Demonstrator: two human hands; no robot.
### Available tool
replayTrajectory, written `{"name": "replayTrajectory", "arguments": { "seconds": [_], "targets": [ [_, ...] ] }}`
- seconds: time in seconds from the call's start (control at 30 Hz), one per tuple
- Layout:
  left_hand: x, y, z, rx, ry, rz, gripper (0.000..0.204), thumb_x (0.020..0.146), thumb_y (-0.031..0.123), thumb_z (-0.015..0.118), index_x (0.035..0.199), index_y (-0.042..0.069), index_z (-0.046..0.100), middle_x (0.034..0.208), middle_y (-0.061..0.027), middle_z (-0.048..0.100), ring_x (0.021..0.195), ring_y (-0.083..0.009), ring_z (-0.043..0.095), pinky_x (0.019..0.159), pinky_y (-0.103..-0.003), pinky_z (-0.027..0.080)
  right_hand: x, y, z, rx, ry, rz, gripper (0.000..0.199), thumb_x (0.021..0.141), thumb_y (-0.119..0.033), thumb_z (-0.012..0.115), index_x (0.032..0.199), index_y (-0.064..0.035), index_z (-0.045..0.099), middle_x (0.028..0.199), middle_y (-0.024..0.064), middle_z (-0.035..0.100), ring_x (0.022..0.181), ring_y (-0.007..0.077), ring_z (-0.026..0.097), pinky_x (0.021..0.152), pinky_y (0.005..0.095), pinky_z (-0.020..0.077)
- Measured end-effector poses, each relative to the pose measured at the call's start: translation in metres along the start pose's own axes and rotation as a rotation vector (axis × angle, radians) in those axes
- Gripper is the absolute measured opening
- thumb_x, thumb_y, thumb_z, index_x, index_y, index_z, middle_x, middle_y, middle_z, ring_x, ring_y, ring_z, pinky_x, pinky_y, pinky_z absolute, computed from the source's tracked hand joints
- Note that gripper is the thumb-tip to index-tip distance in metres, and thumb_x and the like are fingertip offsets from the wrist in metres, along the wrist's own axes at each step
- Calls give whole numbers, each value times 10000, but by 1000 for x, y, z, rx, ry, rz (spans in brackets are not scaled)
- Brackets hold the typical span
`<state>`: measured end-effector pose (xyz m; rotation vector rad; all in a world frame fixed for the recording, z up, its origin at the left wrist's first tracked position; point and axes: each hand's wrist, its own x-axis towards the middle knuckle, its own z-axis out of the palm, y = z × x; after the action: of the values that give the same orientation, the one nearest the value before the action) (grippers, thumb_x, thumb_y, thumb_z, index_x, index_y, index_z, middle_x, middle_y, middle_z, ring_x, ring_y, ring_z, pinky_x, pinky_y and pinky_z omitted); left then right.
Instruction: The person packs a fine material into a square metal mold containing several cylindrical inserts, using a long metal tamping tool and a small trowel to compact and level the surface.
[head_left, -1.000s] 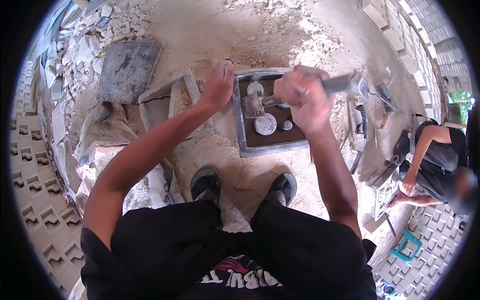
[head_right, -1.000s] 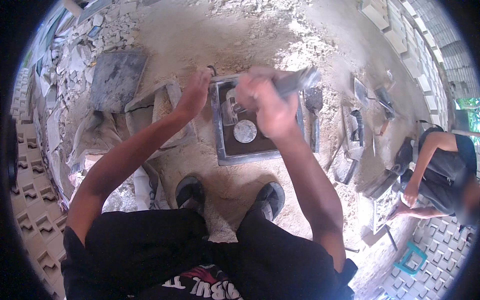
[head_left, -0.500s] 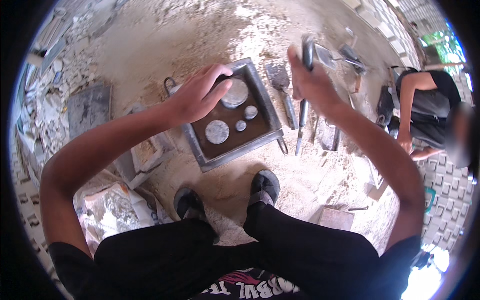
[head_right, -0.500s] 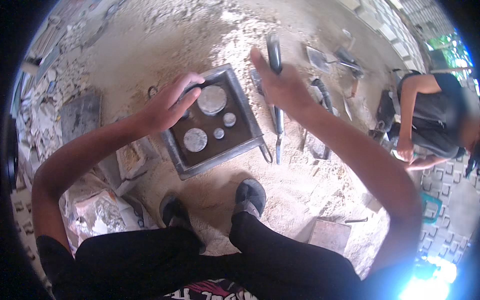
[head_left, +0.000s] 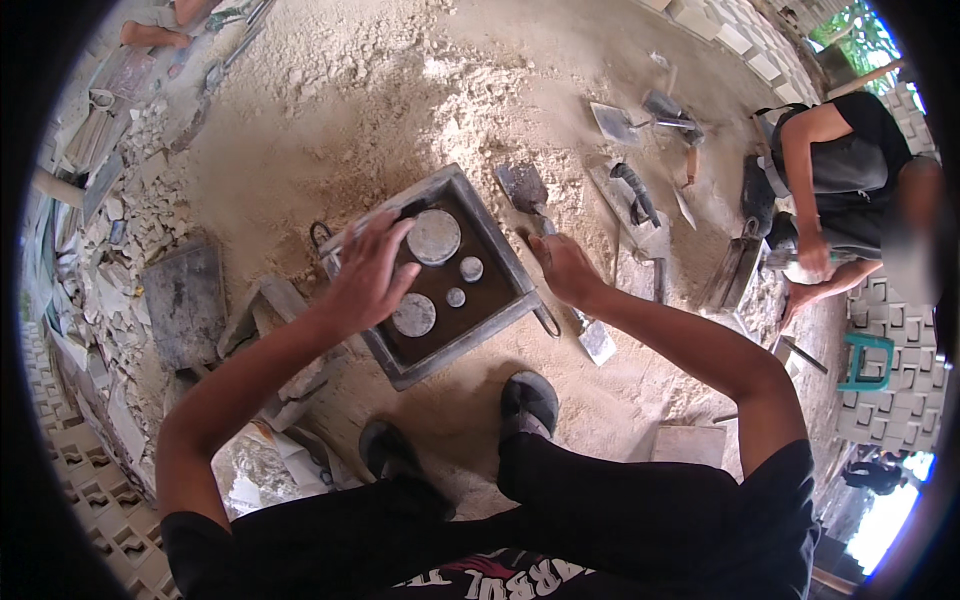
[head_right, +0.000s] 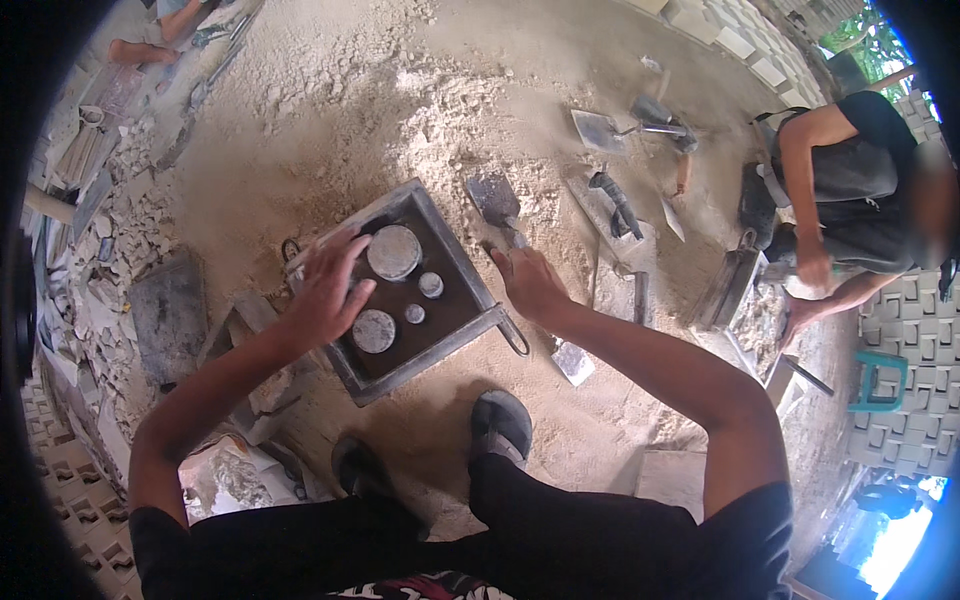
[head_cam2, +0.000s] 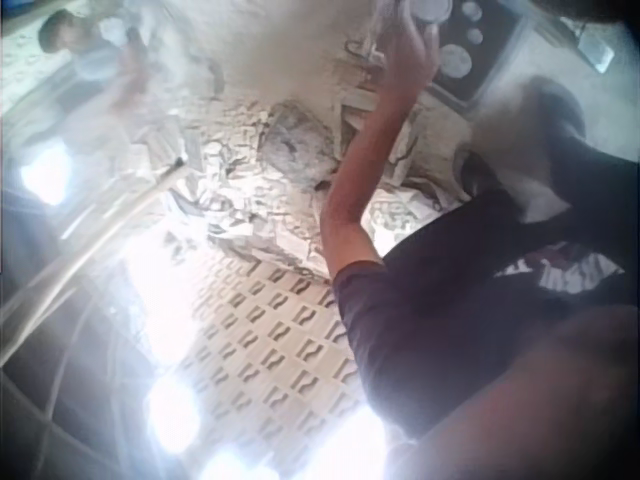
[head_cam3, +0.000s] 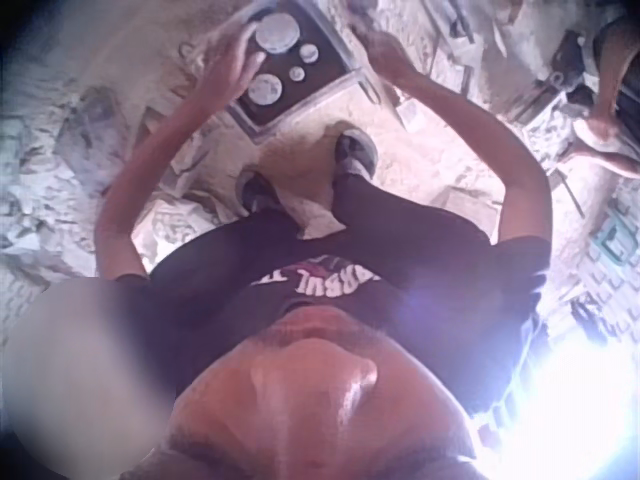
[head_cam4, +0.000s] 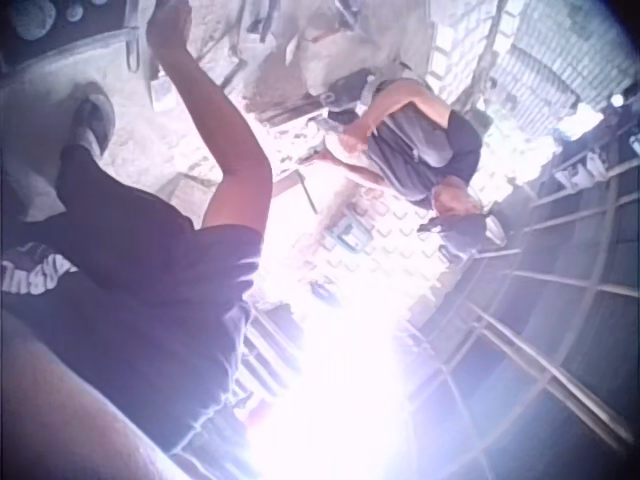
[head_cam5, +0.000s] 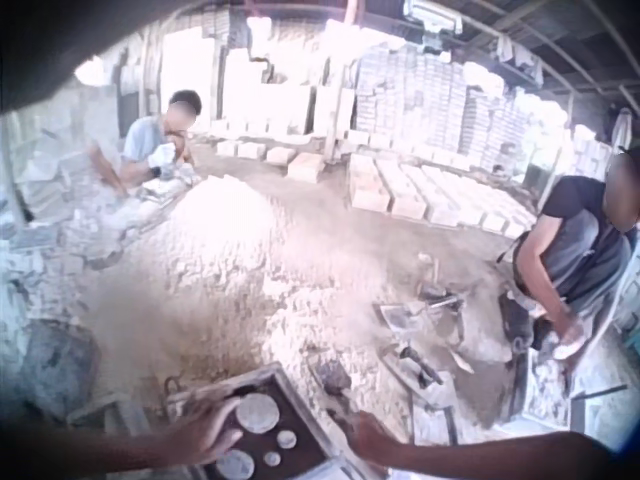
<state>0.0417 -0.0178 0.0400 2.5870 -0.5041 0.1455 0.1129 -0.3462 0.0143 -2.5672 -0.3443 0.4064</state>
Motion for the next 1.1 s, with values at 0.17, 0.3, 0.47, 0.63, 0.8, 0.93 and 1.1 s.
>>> {"name": "replayTrajectory", "arguments": {
  "seconds": [0.17,0.3,0.47,0.63,0.8,0.93,1.1],
  "targets": [
    [39,33,10,50,3,166,583,961,312,514,1427,21,318,1489,-209,302,1399,-366,280,1128,-580,175,21,33,5,-269,192,-144,449,991,-434,420,1136,-17,500,1072,198,530,1029,347,538,926,482,423],
    [57,27,39,182,-84,192,604,977,365,467,1445,21,301,1516,-201,251,1403,-357,276,1140,-576,170,33,63,17,-303,-31,123,546,934,-435,540,1243,4,447,1174,235,540,1168,376,517,996,475,412],
    [57,23,47,197,-65,226,607,977,348,463,1467,38,282,1541,-184,216,1418,-346,254,1153,-556,153,27,62,19,-86,29,191,491,945,-387,538,1210,15,441,1158,353,537,1062,447,575,894,525,463],
    [54,21,42,189,-84,225,612,972,328,470,1483,64,260,1554,-164,204,1422,-346,248,1155,-550,164,11,67,1,-348,111,120,591,958,-301,503,1368,37,242,1203,474,421,881,489,627,741,522,539],
    [54,11,32,128,-116,286,607,985,335,449,1493,76,243,1544,-173,235,1415,-317,275,1158,-526,167,31,83,8,-264,-3,312,745,966,-444,438,1487,-8,132,1190,457,459,1002,539,573,864,535,475],
    [49,-13,10,52,-161,223,611,989,326,444,1504,91,214,1530,-180,269,1415,-300,279,1166,-500,168,53,68,25,-124,9,171,714,967,-474,444,1460,-19,200,1088,409,553,1016,546,565,899,546,451],
    [31,-32,-3,98,-74,209,584,977,322,465,1470,67,283,1513,-160,312,1408,-308,289,1158,-462,209,58,45,46,-2,125,130,626,943,-450,512,1362,-33,306,994,361,599,993,508,594,890,538,460]
  ]
}}
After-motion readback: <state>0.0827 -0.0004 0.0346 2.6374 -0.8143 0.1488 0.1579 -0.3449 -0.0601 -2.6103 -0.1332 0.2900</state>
